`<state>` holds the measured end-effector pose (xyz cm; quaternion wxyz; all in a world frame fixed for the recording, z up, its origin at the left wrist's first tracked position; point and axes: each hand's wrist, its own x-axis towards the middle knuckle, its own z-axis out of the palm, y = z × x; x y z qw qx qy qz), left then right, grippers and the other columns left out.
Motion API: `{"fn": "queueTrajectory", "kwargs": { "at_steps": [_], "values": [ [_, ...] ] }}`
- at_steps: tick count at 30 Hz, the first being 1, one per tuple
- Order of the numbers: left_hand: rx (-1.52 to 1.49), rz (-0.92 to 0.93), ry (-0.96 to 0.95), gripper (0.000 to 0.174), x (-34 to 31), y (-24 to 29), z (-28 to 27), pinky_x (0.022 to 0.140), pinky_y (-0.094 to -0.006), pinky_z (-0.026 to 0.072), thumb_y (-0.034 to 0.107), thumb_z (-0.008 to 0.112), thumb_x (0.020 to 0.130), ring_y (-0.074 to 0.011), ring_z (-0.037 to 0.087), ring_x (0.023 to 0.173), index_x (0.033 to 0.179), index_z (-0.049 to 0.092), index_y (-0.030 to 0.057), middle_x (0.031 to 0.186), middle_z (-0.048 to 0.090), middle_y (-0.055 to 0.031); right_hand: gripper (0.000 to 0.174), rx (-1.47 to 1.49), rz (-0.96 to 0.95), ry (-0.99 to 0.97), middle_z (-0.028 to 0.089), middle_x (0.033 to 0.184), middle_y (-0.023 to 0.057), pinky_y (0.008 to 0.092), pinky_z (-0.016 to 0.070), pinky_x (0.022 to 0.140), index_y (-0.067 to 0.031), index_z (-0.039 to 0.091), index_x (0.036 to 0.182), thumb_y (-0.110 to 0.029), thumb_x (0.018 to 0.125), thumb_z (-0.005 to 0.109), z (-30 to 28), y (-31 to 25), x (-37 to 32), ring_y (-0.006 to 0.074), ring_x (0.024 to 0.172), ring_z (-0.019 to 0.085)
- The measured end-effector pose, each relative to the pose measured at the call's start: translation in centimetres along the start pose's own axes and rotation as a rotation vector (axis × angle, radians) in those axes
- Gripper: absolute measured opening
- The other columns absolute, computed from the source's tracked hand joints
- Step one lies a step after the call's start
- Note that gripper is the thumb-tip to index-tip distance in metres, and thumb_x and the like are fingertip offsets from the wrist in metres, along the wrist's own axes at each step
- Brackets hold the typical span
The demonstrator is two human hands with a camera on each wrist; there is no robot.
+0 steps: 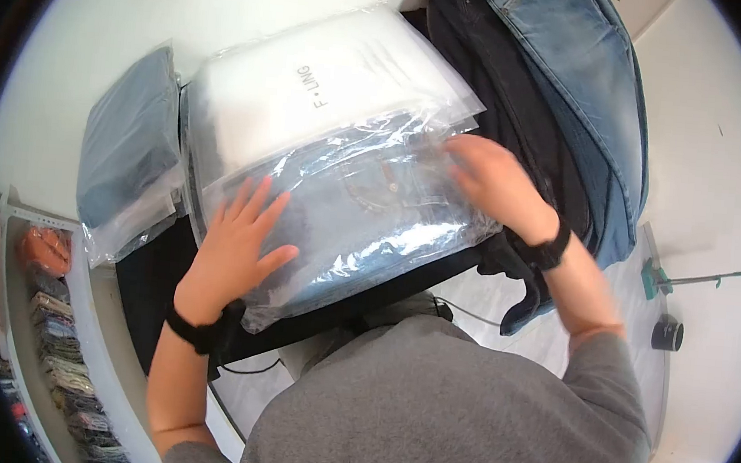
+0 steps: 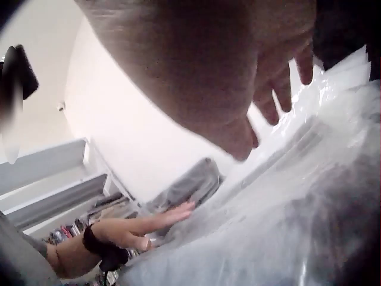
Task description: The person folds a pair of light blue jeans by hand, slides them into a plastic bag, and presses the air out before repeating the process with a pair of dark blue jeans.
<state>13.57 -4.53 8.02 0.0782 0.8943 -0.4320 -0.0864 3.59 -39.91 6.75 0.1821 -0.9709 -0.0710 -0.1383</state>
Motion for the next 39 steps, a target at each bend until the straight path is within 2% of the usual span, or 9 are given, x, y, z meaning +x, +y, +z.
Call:
{"fn": "queueTrajectory", "kwargs": {
  "at_steps": [3, 6, 12, 18, 21, 31, 34, 37, 39],
  "values": [
    [0.155, 0.080, 0.001, 0.069, 2.2, -1.0, -0.2, 0.107, -0.0555, 0.0211, 0.051, 0.057, 0.083, -0.0393, 0.023, 0.136, 0.139, 0.038, 0.0159, 0.148, 0.025, -0.0172, 0.047, -0.150, -0.321, -0.375, 0.034, 0.144, 0.0137, 0.0472, 0.0317, 0.106, -0.0153, 0.045, 0.132, -0.027, 0.089, 0.057, 2.0, -0.9, 4.2, 0.0304, 0.134, 0.031],
    [0.179, 0.029, -0.074, 0.073, 3.6, -3.2, 1.4, 0.108, -0.0574, 0.0147, 0.057, 0.055, 0.082, -0.0371, 0.015, 0.139, 0.141, 0.034, 0.0197, 0.151, 0.019, -0.0153, 0.054, -0.277, -0.163, -0.678, 0.012, 0.154, 0.0073, 0.0528, 0.0215, 0.110, -0.0255, 0.035, 0.141, -0.039, 0.091, 0.052, 2.6, -0.2, 7.8, 0.0333, 0.141, 0.012],
    [0.056, -0.040, -0.114, 0.078, 4.2, -5.0, 3.9, 0.109, -0.0574, 0.0018, 0.063, 0.050, 0.081, -0.0335, 0.002, 0.142, 0.144, 0.029, 0.0242, 0.154, 0.008, -0.0135, 0.064, -0.081, -0.231, -0.777, 0.000, 0.153, 0.0170, 0.0483, 0.0127, 0.112, -0.0349, 0.021, 0.146, -0.062, 0.090, 0.037, 5.6, 5.0, 9.3, 0.0414, 0.140, -0.002],
    [0.066, -0.051, -0.091, 0.079, 4.3, -4.9, 4.2, 0.109, -0.0589, 0.0010, 0.064, 0.053, 0.079, -0.0332, 0.001, 0.142, 0.144, 0.030, 0.0248, 0.154, 0.008, -0.0141, 0.046, 0.004, -0.261, -0.810, 0.044, 0.134, 0.0229, 0.0388, 0.0344, 0.102, -0.0152, 0.055, 0.125, -0.033, 0.083, 0.064, 2.4, 1.7, 14.0, 0.0364, 0.125, 0.043],
    [0.082, -0.045, -0.088, 0.079, 4.2, -4.9, 4.4, 0.108, -0.0595, 0.0014, 0.064, 0.054, 0.079, -0.0333, 0.001, 0.142, 0.144, 0.030, 0.0254, 0.154, 0.008, -0.0142, 0.030, 0.050, -0.301, -0.393, 0.065, 0.100, 0.0175, 0.0336, 0.0462, 0.082, -0.0023, 0.063, 0.104, -0.018, 0.079, 0.067, 4.9, 0.2, 15.8, 0.0278, 0.093, 0.062],
    [0.041, -0.044, -0.072, 0.081, 4.2, -5.1, 4.7, 0.108, -0.0593, 0.0012, 0.064, 0.055, 0.078, -0.0332, 0.000, 0.142, 0.144, 0.029, 0.0255, 0.154, 0.007, -0.0142, 0.023, 0.054, -0.182, -0.531, 0.068, 0.083, 0.0152, 0.0343, 0.0480, 0.073, 0.0002, 0.068, 0.087, -0.020, 0.077, 0.067, 3.4, 3.8, 18.7, 0.0274, 0.079, 0.063],
    [0.056, -0.046, -0.078, 0.081, 4.3, -5.0, 4.5, 0.108, -0.0597, 0.0016, 0.063, 0.056, 0.078, -0.0330, -0.001, 0.142, 0.144, 0.029, 0.0252, 0.154, 0.007, -0.0138, 0.024, -0.096, 0.068, -0.631, 0.068, 0.084, 0.0152, 0.0327, 0.0470, 0.075, -0.0008, 0.069, 0.088, -0.022, 0.077, 0.069, -0.1, 8.1, 17.8, 0.0253, 0.081, 0.063],
    [0.043, -0.051, -0.087, 0.081, 4.3, -5.0, 4.4, 0.108, -0.0603, 0.0021, 0.063, 0.057, 0.077, -0.0332, -0.001, 0.142, 0.144, 0.030, 0.0249, 0.154, 0.007, -0.0134, 0.025, 0.100, 0.253, -0.572, 0.067, 0.086, 0.0155, 0.0332, 0.0470, 0.075, -0.0006, 0.067, 0.094, -0.019, 0.076, 0.069, -1.5, 9.5, 15.0, 0.0257, 0.081, 0.062],
    [0.054, -0.042, -0.080, 0.079, 4.4, -4.9, 4.3, 0.108, -0.0603, 0.0029, 0.060, 0.058, 0.078, -0.0330, 0.001, 0.142, 0.143, 0.031, 0.0242, 0.154, 0.008, -0.0131, 0.031, -0.041, 0.079, -0.288, 0.066, 0.097, 0.0155, 0.0345, 0.0468, 0.081, -0.0014, 0.063, 0.105, -0.015, 0.077, 0.068, -1.5, 8.6, 12.7, 0.0280, 0.089, 0.061]
  ]
}}
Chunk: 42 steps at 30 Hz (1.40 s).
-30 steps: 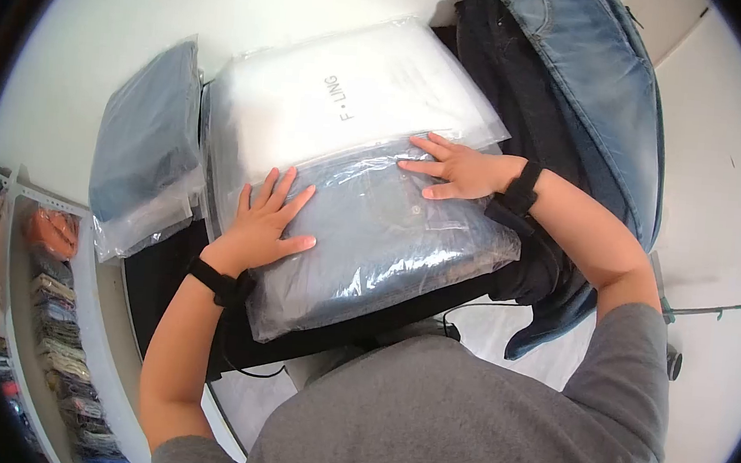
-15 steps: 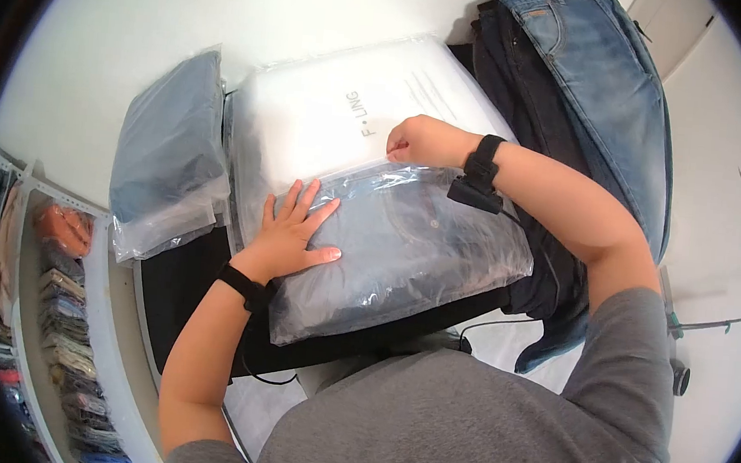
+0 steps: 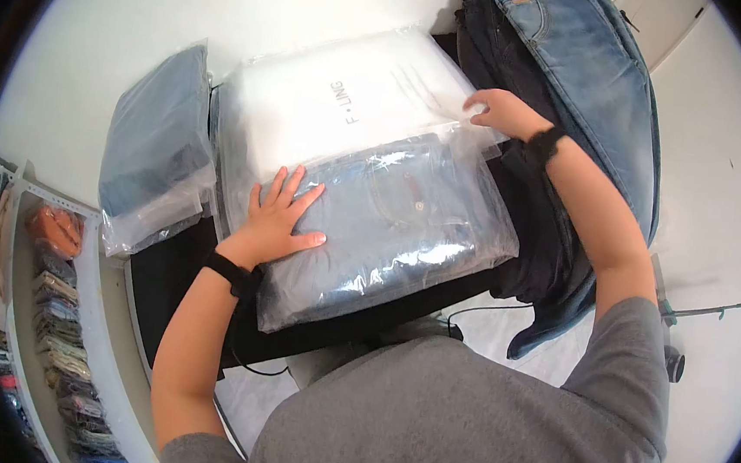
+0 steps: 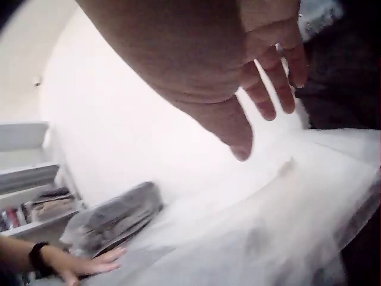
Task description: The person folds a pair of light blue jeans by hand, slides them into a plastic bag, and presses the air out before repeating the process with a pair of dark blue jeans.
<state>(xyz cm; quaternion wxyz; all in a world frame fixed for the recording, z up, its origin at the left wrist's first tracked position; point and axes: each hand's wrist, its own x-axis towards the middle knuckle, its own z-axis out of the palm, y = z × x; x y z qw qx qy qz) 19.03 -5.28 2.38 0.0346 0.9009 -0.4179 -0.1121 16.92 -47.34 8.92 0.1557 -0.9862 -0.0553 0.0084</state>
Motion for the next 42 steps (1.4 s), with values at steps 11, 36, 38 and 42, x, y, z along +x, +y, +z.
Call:
{"fn": "queueTrajectory", "kwargs": {
  "at_steps": [11, 36, 38, 42],
  "values": [
    [-0.216, 0.217, 0.155, 0.065, -11.3, 5.3, -4.5, 0.108, -0.0487, 0.0258, 0.030, 0.075, 0.070, -0.0340, 0.030, 0.134, 0.128, 0.051, 0.0106, 0.139, 0.044, -0.0100, 0.050, 0.158, -0.250, 0.093, 0.051, 0.129, 0.0139, 0.0418, 0.0362, 0.100, -0.0101, 0.055, 0.124, -0.021, 0.077, 0.069, 7.0, -10.2, -15.8, 0.0314, 0.120, 0.047],
    [-0.523, -0.066, 0.610, 0.046, -9.7, 2.0, 0.1, 0.087, -0.0356, 0.0438, 0.025, 0.060, 0.087, -0.0325, 0.057, 0.101, 0.124, 0.048, 0.0012, 0.109, 0.058, -0.0201, 0.089, 0.567, -0.251, 0.106, 0.050, 0.126, 0.0120, 0.0392, 0.0336, 0.105, -0.0104, 0.039, 0.138, -0.004, 0.059, 0.079, 7.1, -4.4, -15.2, 0.0289, 0.117, 0.047],
    [-0.692, -0.120, 0.658, 0.039, -8.5, 1.7, -0.8, 0.082, -0.0320, 0.0447, 0.028, 0.049, 0.094, -0.0230, 0.058, 0.094, 0.122, 0.049, 0.0007, 0.106, 0.058, -0.0167, 0.086, 0.355, -0.251, 0.276, 0.050, 0.125, 0.0127, 0.0393, 0.0342, 0.104, -0.0088, 0.040, 0.136, -0.004, 0.059, 0.079, 8.2, -4.1, -13.3, 0.0285, 0.117, 0.048],
    [-0.553, -0.100, 0.897, 0.038, -6.1, 0.0, -1.7, 0.082, -0.0317, 0.0443, 0.027, 0.044, 0.097, -0.0216, 0.057, 0.095, 0.122, 0.048, -0.0014, 0.110, 0.058, -0.0138, 0.070, 0.257, -0.320, 0.687, 0.050, 0.125, 0.0163, 0.0379, 0.0367, 0.101, -0.0031, 0.048, 0.127, -0.006, 0.064, 0.078, 9.6, -2.7, -8.1, 0.0287, 0.115, 0.049]
  ]
}}
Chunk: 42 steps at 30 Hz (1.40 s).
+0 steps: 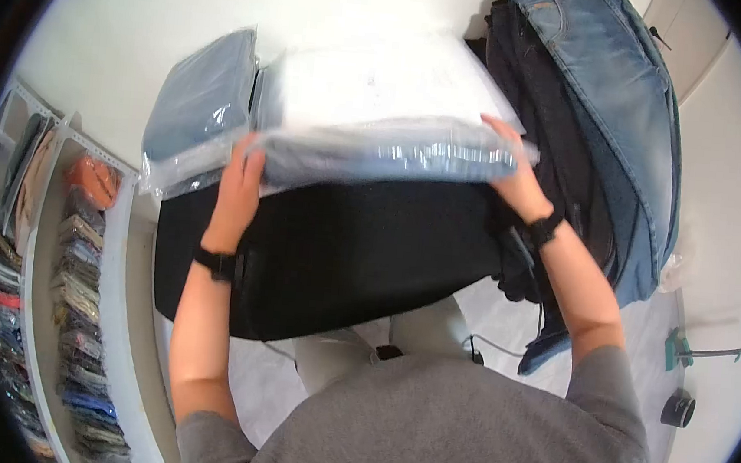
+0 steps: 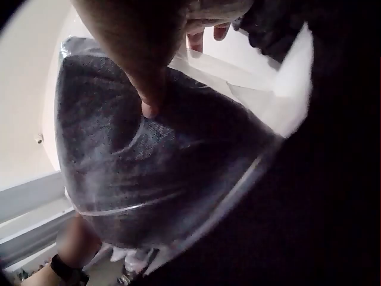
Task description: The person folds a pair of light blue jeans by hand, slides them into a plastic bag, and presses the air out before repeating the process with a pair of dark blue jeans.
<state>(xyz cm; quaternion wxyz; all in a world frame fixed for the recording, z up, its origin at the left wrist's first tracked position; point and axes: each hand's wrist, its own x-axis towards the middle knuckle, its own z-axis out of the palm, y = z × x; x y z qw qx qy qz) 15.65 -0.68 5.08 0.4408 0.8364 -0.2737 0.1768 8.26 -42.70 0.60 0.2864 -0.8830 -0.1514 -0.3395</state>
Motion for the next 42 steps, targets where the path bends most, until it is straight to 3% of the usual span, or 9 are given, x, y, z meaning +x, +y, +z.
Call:
{"fn": "queueTrajectory", "kwargs": {
  "at_steps": [3, 7, 9, 12, 18, 23, 31, 32, 42],
  "values": [
    [-0.101, -0.112, 0.078, 0.040, 2.9, 4.8, -1.7, 0.088, -0.0332, 0.0413, 0.030, 0.041, 0.098, -0.0233, 0.055, 0.100, 0.117, 0.051, -0.0040, 0.110, 0.058, -0.0134, 0.046, 0.338, 0.335, -0.066, 0.059, 0.110, 0.0165, 0.0352, 0.0430, 0.092, 0.0005, 0.055, 0.114, -0.012, 0.074, 0.074, -2.1, -2.2, 3.1, 0.0291, 0.104, 0.056],
    [0.138, -0.065, 0.312, 0.050, 5.8, 9.4, -6.4, 0.085, -0.0301, 0.0430, 0.039, 0.039, 0.098, -0.0197, 0.057, 0.093, 0.110, 0.059, -0.0047, 0.100, 0.063, -0.0119, 0.034, 0.541, 0.352, -0.133, 0.062, 0.105, 0.0053, 0.0286, 0.0445, 0.088, 0.0021, 0.056, 0.112, -0.020, 0.088, 0.064, -8.1, -8.3, 4.9, 0.0145, 0.097, 0.058],
    [-0.091, -0.359, -0.039, 0.057, 5.6, 11.5, -8.2, 0.093, -0.0323, 0.0403, 0.042, 0.037, 0.098, -0.0218, 0.056, 0.102, 0.118, 0.055, -0.0075, 0.116, 0.059, -0.0166, 0.034, 0.560, 0.337, -0.194, 0.060, 0.112, 0.0057, 0.0280, 0.0447, 0.088, 0.0029, 0.054, 0.117, -0.022, 0.093, 0.056, -9.1, -9.5, 4.7, 0.0124, 0.099, 0.056],
    [-0.183, -0.568, -0.101, 0.061, 4.2, 8.3, -6.3, 0.086, -0.0297, 0.0427, 0.048, 0.040, 0.096, -0.0188, 0.057, 0.094, 0.113, 0.059, -0.0067, 0.107, 0.062, -0.0134, 0.041, 1.064, 0.645, -0.280, 0.060, 0.112, 0.0073, 0.0295, 0.0464, 0.088, 0.0033, 0.048, 0.124, -0.026, 0.096, 0.050, -7.9, -10.6, 3.4, 0.0127, 0.099, 0.057],
    [-0.217, -0.982, -0.295, 0.053, -1.5, -0.9, -0.8, 0.067, -0.0256, 0.0416, 0.054, 0.050, 0.089, -0.0133, 0.053, 0.073, 0.097, 0.062, 0.0028, 0.084, 0.059, -0.0045, 0.045, 1.031, 1.167, -0.370, 0.061, 0.110, 0.0145, 0.0329, 0.0454, 0.087, 0.0084, 0.052, 0.115, -0.032, 0.096, 0.049, 0.1, -2.9, -3.7, 0.0181, 0.097, 0.058],
    [-0.116, -0.899, -0.198, 0.046, -7.6, 2.9, -2.8, 0.063, -0.0246, 0.0418, 0.047, 0.056, 0.087, -0.0104, 0.054, 0.072, 0.100, 0.061, 0.0026, 0.080, 0.060, -0.0021, 0.041, 1.026, 1.136, -0.447, 0.059, 0.097, 0.0033, 0.0257, 0.0433, 0.080, 0.0009, 0.056, 0.110, -0.036, 0.092, 0.057, -4.2, -5.2, -6.0, 0.0107, 0.086, 0.054],
    [-0.099, -0.825, -0.207, 0.041, -13.7, 4.6, -0.2, 0.066, -0.0277, 0.0425, 0.031, 0.068, 0.082, -0.0130, 0.052, 0.071, 0.100, 0.059, -0.0040, 0.079, 0.059, -0.0049, 0.034, 0.790, 1.035, -0.336, 0.058, 0.100, 0.0061, 0.0247, 0.0427, 0.078, -0.0014, 0.047, 0.118, -0.016, 0.090, 0.059, -3.6, -9.1, -8.4, 0.0118, 0.091, 0.055],
    [-0.137, -0.806, -0.139, 0.040, -13.9, 4.5, 0.3, 0.067, -0.0287, 0.0425, 0.030, 0.068, 0.081, -0.0141, 0.052, 0.073, 0.099, 0.057, -0.0043, 0.081, 0.058, -0.0057, 0.032, 0.768, 1.019, -0.278, 0.057, 0.083, 0.0046, 0.0259, 0.0428, 0.062, -0.0004, 0.046, 0.113, -0.016, 0.089, 0.061, -3.3, -9.7, -8.1, 0.0097, 0.071, 0.051],
    [0.215, -0.724, -0.044, 0.040, -14.6, 4.3, 1.2, 0.053, -0.0334, 0.0372, 0.034, 0.068, 0.082, -0.0155, 0.040, 0.057, 0.075, 0.050, -0.0008, 0.061, 0.046, -0.0030, 0.034, 0.169, 0.856, -0.165, 0.054, 0.064, 0.0013, 0.0254, 0.0387, 0.053, 0.0019, 0.059, 0.082, -0.031, 0.084, 0.067, -2.3, -9.1, -8.5, 0.0087, 0.058, 0.047]
  ]
}}
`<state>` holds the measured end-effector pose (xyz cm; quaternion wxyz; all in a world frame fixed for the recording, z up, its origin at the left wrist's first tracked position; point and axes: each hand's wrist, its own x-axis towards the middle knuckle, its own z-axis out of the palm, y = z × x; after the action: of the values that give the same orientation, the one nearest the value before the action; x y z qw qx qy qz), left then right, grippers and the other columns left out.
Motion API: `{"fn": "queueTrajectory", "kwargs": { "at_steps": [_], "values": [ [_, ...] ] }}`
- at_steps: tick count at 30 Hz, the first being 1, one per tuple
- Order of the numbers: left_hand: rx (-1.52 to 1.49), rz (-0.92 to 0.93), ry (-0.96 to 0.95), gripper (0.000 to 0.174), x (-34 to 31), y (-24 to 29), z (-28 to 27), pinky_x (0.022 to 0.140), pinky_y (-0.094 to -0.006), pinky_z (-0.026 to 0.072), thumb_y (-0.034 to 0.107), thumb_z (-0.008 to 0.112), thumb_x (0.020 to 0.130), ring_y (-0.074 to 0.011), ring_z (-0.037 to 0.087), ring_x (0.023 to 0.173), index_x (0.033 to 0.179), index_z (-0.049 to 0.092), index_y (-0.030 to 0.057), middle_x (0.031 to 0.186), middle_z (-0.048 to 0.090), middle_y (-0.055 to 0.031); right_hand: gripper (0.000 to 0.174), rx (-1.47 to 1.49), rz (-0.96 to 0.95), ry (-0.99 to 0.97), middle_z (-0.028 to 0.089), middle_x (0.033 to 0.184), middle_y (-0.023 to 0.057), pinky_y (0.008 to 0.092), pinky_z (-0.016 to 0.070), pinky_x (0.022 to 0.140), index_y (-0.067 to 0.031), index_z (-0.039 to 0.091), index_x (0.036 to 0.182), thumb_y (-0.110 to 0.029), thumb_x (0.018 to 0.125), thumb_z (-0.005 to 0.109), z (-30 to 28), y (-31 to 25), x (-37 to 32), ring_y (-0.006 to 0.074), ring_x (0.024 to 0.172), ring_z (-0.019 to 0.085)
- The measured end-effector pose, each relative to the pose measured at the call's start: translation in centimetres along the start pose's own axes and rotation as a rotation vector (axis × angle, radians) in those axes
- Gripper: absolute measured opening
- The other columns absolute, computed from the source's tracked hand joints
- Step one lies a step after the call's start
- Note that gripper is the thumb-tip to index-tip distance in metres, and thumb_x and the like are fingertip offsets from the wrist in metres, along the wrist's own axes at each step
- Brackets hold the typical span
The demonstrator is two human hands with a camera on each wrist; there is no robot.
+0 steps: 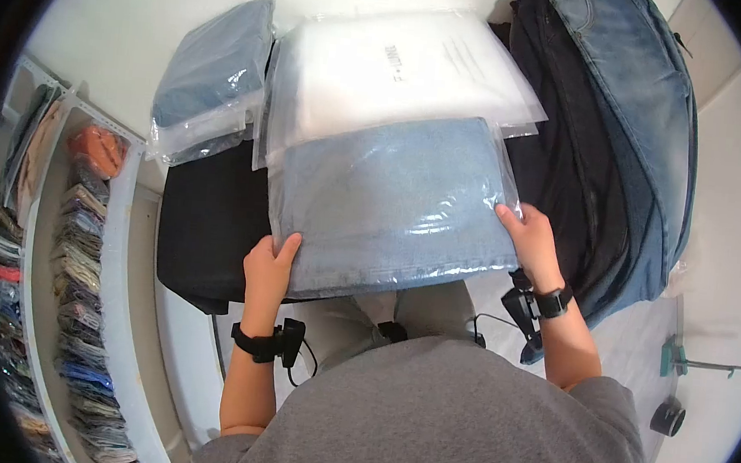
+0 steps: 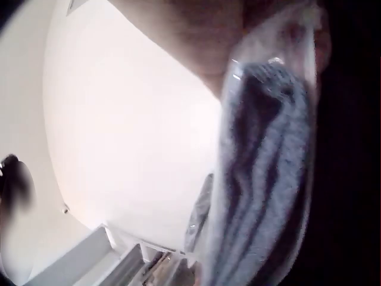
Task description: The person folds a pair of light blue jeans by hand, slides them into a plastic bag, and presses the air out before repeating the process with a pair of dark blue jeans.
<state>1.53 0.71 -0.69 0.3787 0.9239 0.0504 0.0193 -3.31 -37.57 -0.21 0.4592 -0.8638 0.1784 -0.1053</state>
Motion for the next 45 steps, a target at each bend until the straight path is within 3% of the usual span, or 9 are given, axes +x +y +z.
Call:
{"fn": "queueTrajectory", "kwargs": {
  "at_steps": [4, 11, 15, 19, 23, 31, 35, 37, 45],
  "values": [
    [-0.482, -0.330, -0.307, 0.041, 0.0, 0.6, -2.0, 0.047, -0.0233, 0.0305, 0.045, 0.060, 0.088, -0.0072, 0.039, 0.054, 0.083, 0.060, 0.0045, 0.066, 0.047, 0.0056, 0.043, 0.410, 0.290, -0.397, 0.060, 0.083, 0.0037, 0.0240, 0.0430, 0.063, 0.0039, 0.060, 0.101, -0.034, 0.083, 0.068, -2.1, -0.3, -1.1, 0.0096, 0.071, 0.053],
    [-1.241, -0.508, -0.554, 0.051, 1.1, -0.5, -2.8, 0.087, -0.0336, 0.0456, 0.040, 0.055, 0.091, -0.0208, 0.059, 0.099, 0.120, 0.054, -0.0023, 0.116, 0.061, -0.0105, 0.065, 1.092, 0.290, -0.672, 0.053, 0.124, 0.0129, 0.0329, 0.0460, 0.094, 0.0051, 0.036, 0.132, -0.020, 0.082, 0.069, -3.6, 2.6, -1.8, 0.0205, 0.108, 0.057],
    [-0.970, -0.428, -0.787, 0.045, 0.9, 1.9, -3.4, 0.085, -0.0333, 0.0472, 0.026, 0.061, 0.087, -0.0207, 0.060, 0.096, 0.121, 0.052, -0.0039, 0.113, 0.060, -0.0111, 0.050, 1.120, 0.346, -0.608, 0.055, 0.122, 0.0132, 0.0337, 0.0475, 0.092, 0.0030, 0.045, 0.125, -0.020, 0.086, 0.065, -2.7, 6.0, -2.2, 0.0183, 0.108, 0.057],
    [-0.955, -0.454, -0.749, 0.042, 0.7, 1.2, -2.2, 0.083, -0.0292, 0.0478, 0.018, 0.064, 0.085, -0.0195, 0.060, 0.095, 0.119, 0.051, -0.0046, 0.108, 0.061, -0.0110, 0.037, 1.556, 0.441, -0.312, 0.058, 0.118, 0.0111, 0.0343, 0.0481, 0.093, -0.0026, 0.050, 0.122, -0.025, 0.093, 0.055, -1.3, 3.7, -4.6, 0.0207, 0.107, 0.058],
    [-0.954, -0.405, -0.647, 0.042, -0.1, 0.9, -1.7, 0.084, -0.0307, 0.0471, 0.018, 0.064, 0.085, -0.0188, 0.059, 0.096, 0.118, 0.052, -0.0046, 0.108, 0.061, -0.0098, 0.035, 1.604, 0.275, -0.417, 0.058, 0.119, 0.0123, 0.0370, 0.0476, 0.094, -0.0029, 0.050, 0.120, -0.027, 0.095, 0.052, -0.5, 0.8, -6.4, 0.0232, 0.110, 0.057],
    [-0.906, -0.298, -0.497, 0.037, -1.8, -1.0, -0.5, 0.082, -0.0270, 0.0444, 0.023, 0.063, 0.087, -0.0146, 0.057, 0.093, 0.113, 0.055, -0.0019, 0.104, 0.061, -0.0063, 0.016, 1.477, 0.404, 0.013, 0.063, 0.101, 0.0053, 0.0257, 0.0493, 0.084, -0.0039, 0.058, 0.104, -0.012, 0.091, 0.057, 1.7, 4.3, -6.8, 0.0141, 0.090, 0.060],
    [-0.934, -0.303, -0.514, 0.033, -2.3, -1.7, -0.4, 0.076, -0.0253, 0.0438, 0.025, 0.060, 0.090, -0.0107, 0.055, 0.088, 0.110, 0.056, -0.0006, 0.099, 0.061, -0.0027, 0.009, 1.615, 0.390, 0.023, 0.063, 0.096, 0.0028, 0.0264, 0.0482, 0.082, -0.0069, 0.059, 0.097, -0.013, 0.090, 0.059, 1.1, 2.3, -7.2, 0.0121, 0.090, 0.059],
    [-0.924, -0.271, -0.532, 0.032, -2.4, -1.3, -0.4, 0.075, -0.0250, 0.0436, 0.026, 0.059, 0.091, -0.0099, 0.054, 0.086, 0.109, 0.056, -0.0004, 0.097, 0.061, -0.0019, 0.012, 1.521, 0.350, -0.313, 0.063, 0.099, 0.0048, 0.0278, 0.0472, 0.086, -0.0058, 0.059, 0.099, -0.015, 0.091, 0.058, 0.8, 2.4, -7.5, 0.0151, 0.095, 0.058],
    [-1.022, -0.336, -0.631, 0.034, -2.9, -1.1, -0.2, 0.080, -0.0259, 0.0464, 0.025, 0.060, 0.091, -0.0109, 0.057, 0.090, 0.113, 0.054, -0.0004, 0.101, 0.062, -0.0038, 0.008, 1.289, 0.519, -0.196, 0.064, 0.090, 0.0049, 0.0317, 0.0531, 0.075, -0.0066, 0.056, 0.090, -0.009, 0.087, 0.063, 1.3, 3.3, -5.6, 0.0156, 0.080, 0.063]
  ]
}}
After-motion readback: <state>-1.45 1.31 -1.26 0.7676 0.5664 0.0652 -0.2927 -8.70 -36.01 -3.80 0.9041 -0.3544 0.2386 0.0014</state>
